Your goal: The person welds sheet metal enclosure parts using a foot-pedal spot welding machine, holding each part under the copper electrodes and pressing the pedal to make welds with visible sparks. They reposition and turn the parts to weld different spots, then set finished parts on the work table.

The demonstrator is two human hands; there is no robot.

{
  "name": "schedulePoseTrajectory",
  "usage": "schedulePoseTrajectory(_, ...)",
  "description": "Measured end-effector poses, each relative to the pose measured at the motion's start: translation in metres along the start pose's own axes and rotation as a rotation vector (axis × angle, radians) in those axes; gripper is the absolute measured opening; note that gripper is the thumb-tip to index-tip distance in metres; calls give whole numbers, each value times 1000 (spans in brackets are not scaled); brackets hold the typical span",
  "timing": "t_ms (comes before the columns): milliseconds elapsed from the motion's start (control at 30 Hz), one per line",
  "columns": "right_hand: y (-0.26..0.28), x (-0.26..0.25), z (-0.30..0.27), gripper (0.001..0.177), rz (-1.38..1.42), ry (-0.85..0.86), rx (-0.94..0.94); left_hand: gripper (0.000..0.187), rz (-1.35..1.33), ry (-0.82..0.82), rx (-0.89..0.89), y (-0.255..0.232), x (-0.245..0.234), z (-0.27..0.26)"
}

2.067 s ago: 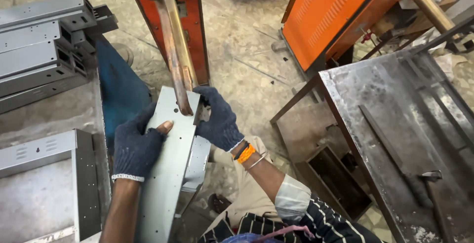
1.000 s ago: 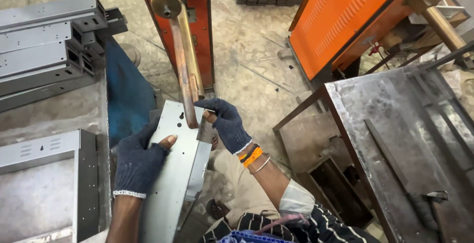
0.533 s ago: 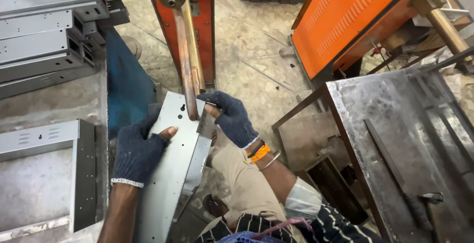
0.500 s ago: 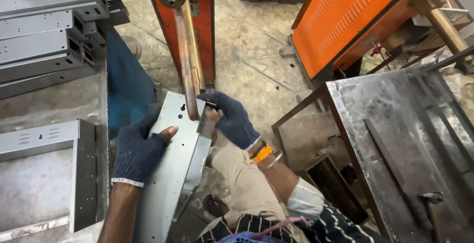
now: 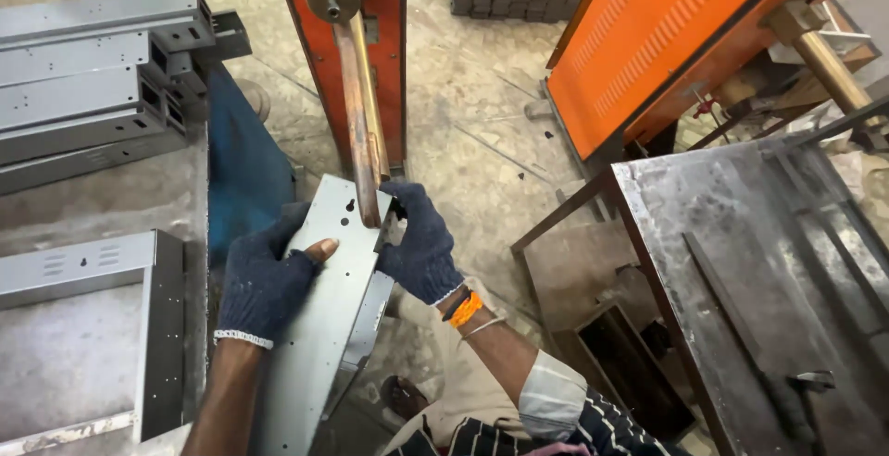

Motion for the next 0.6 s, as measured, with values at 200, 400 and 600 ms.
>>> schedulePoseTrajectory(200, 0, 3, -5, 73, 50, -23, -44, 50, -22, -5, -13, 13, 0, -1)
schedulePoseTrajectory(400, 0, 2, -4, 74, 46, 5, -2, 51, -38, -9, -73, 16, 0, 1)
schedulePoseTrajectory(600, -3, 4, -2, 72, 26, -32, -43, 47, -12, -21, 17, 10, 0, 3)
Point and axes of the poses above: each hand's wrist, its own z-axis towards the middle knuckle, its own x-axis out of the palm, y = z × x, the point moved 3 cm from there along z, towards the middle knuckle, and after that the axes turned 8 degrees about -z, right-handed, at the moved point
